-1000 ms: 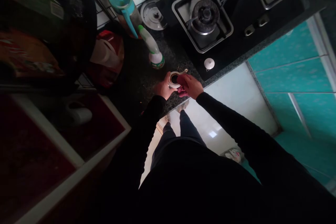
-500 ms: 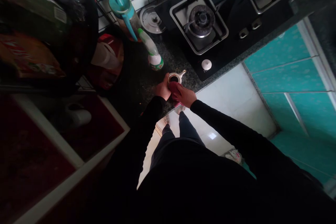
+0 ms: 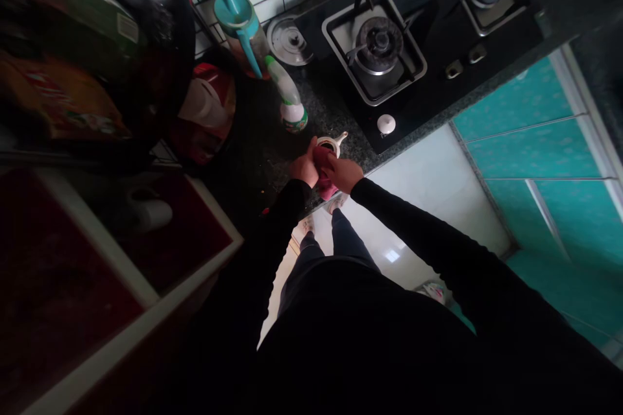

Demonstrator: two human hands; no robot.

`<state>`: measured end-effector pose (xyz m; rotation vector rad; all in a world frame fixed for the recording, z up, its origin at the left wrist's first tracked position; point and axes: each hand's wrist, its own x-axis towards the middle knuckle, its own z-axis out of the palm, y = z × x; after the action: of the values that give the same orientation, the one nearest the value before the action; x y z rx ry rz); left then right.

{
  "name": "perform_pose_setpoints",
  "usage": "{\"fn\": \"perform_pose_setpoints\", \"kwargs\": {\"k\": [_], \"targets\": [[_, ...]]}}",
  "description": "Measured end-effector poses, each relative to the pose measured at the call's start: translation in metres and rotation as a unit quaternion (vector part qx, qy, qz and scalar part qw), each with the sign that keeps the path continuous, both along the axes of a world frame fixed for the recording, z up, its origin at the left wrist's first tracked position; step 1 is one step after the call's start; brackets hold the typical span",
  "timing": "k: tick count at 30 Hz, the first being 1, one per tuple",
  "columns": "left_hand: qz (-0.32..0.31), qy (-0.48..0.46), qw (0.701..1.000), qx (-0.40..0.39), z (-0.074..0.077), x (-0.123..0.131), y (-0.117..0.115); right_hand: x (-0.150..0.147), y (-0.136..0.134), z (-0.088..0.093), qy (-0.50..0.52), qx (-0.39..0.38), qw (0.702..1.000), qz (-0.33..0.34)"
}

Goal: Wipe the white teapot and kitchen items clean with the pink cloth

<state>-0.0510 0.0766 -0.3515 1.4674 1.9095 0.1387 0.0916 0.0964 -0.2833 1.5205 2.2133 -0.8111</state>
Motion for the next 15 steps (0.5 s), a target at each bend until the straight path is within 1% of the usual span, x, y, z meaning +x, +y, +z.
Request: {"fn": "perform_pose_setpoints", "kwargs": {"k": [4, 9, 12, 15], "targets": [[-0.013, 0.017, 1.0, 0.023, 0.003, 0.003, -0.002, 0.001, 0.014, 0.001, -0.028, 0.038, 0.999, 0.02], [-0.007, 0.029, 0.999, 0.014, 0.004, 0.007, -0.005, 0.006, 0.035, 0.006, -0.068, 0.071, 0.995, 0.011], [0.002, 0.018, 1.0, 0.015, 0.003, 0.007, -0.005, 0.018, 0.036, 0.014, -0.058, 0.078, 0.995, -0.016], [0.004, 0.001, 1.0, 0.023, 0.003, 0.008, -0.005, 0.038, 0.022, 0.022, 0.003, 0.118, 0.99, -0.079]]}}
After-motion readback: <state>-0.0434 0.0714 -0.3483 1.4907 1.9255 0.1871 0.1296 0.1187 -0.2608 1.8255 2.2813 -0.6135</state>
